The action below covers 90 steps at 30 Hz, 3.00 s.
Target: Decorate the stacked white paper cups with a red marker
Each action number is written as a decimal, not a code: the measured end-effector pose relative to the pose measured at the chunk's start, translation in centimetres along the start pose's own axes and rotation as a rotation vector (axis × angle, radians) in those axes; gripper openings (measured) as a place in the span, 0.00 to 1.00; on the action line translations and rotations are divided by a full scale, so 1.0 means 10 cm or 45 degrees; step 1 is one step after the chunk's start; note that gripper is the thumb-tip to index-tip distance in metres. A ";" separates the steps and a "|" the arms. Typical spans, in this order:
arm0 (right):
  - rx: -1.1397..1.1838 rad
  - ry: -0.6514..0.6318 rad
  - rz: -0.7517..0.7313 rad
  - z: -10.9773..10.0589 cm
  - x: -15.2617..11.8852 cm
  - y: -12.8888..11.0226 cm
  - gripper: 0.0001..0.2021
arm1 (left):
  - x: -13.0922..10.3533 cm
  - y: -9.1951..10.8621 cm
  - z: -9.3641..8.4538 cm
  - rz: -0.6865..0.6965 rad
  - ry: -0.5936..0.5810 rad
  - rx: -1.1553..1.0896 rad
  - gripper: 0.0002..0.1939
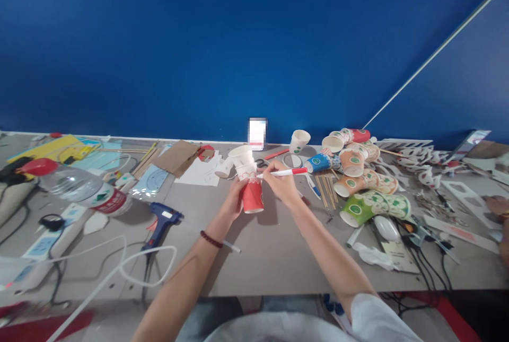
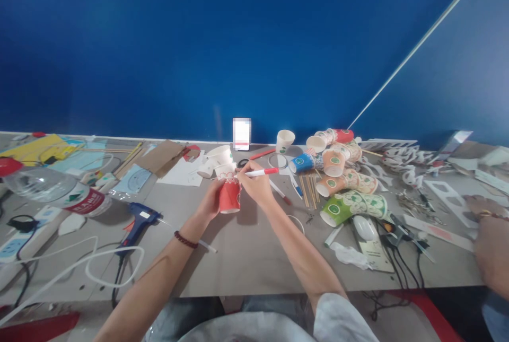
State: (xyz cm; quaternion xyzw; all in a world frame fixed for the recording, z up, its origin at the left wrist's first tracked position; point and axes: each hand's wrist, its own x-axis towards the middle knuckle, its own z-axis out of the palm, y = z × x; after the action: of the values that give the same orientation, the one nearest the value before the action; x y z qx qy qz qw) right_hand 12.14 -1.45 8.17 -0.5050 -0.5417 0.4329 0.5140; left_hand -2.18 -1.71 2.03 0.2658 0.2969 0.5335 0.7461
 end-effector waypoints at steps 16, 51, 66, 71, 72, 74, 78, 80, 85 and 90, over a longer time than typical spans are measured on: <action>-0.068 -0.017 0.064 0.01 -0.01 -0.05 0.04 | -0.02 0.00 0.04 -0.035 0.103 -0.051 0.22; 0.015 0.022 0.079 0.01 0.00 -0.02 0.05 | -0.03 0.00 0.03 -0.099 0.170 -0.024 0.24; -0.036 -0.009 0.051 0.02 -0.01 -0.03 0.06 | -0.05 0.04 0.05 -0.134 0.126 -0.008 0.21; -0.029 -0.037 0.017 0.01 -0.01 -0.01 0.06 | -0.05 0.03 0.04 -0.121 0.125 -0.007 0.19; -0.028 -0.040 0.019 0.01 -0.01 -0.01 0.06 | -0.04 0.03 0.03 -0.120 0.126 -0.011 0.18; -0.026 -0.043 0.044 0.01 -0.01 -0.01 0.06 | -0.04 0.02 0.02 -0.142 0.124 -0.028 0.18; 0.126 -0.010 0.139 0.02 0.02 0.00 0.07 | -0.03 0.02 -0.01 -0.181 0.102 -0.084 0.18; 0.238 0.021 0.181 0.03 0.03 0.01 0.07 | -0.03 0.03 -0.01 -0.153 0.097 -0.104 0.18; 0.220 0.071 0.180 0.04 0.04 0.01 0.06 | -0.04 0.04 0.00 -0.135 0.066 -0.103 0.19; 0.221 0.053 0.159 0.05 0.02 0.00 0.07 | -0.04 0.04 0.01 -0.134 0.057 -0.113 0.18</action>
State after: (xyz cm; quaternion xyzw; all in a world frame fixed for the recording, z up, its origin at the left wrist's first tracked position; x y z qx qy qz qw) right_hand 11.61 -1.24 8.15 -0.5003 -0.4587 0.4988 0.5389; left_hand -2.50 -1.97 2.42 0.2043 0.3031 0.5121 0.7773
